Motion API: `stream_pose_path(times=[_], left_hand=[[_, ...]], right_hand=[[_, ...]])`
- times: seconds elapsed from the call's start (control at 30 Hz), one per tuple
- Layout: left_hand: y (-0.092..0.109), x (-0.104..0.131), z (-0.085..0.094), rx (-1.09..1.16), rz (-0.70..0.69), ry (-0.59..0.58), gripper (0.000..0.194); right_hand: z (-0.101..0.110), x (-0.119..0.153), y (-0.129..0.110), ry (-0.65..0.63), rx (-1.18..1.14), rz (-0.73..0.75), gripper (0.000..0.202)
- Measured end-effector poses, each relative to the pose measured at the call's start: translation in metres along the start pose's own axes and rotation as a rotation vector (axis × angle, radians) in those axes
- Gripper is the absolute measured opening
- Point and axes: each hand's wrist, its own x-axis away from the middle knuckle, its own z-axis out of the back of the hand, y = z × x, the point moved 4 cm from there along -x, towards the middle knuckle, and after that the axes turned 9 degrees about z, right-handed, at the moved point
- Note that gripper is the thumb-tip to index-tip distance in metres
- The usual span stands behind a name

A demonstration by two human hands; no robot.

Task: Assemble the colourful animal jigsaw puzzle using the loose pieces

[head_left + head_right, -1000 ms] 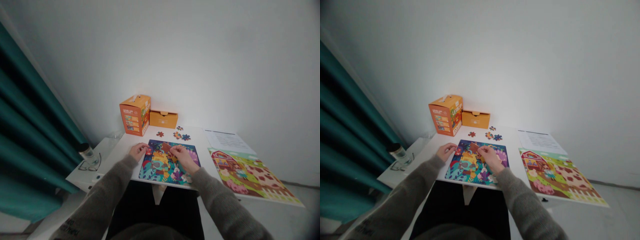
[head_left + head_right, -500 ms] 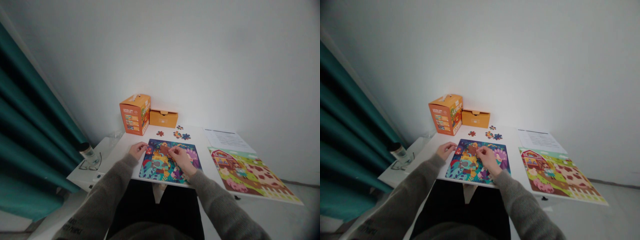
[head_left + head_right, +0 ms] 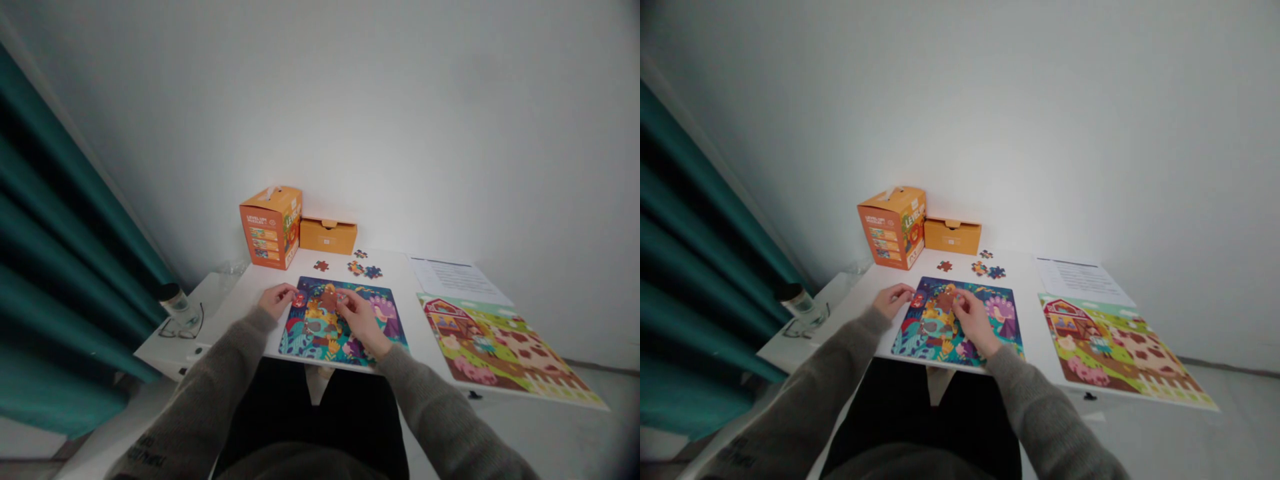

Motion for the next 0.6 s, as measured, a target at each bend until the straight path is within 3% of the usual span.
stream_pose_path(times=[0.4,0.6], left_hand=[[0.003,0.002,0.0,0.019,0.01,-0.013,0.025],[0.011,0.003,0.001,0.023,0.003,-0.043,0.024]], right_hand=[[0.002,-0.001,0.0,0.0,-0.056,0.004,0.038],[-0.004,0.004,-0.002,-0.087,0.007,-0.015,0.031]])
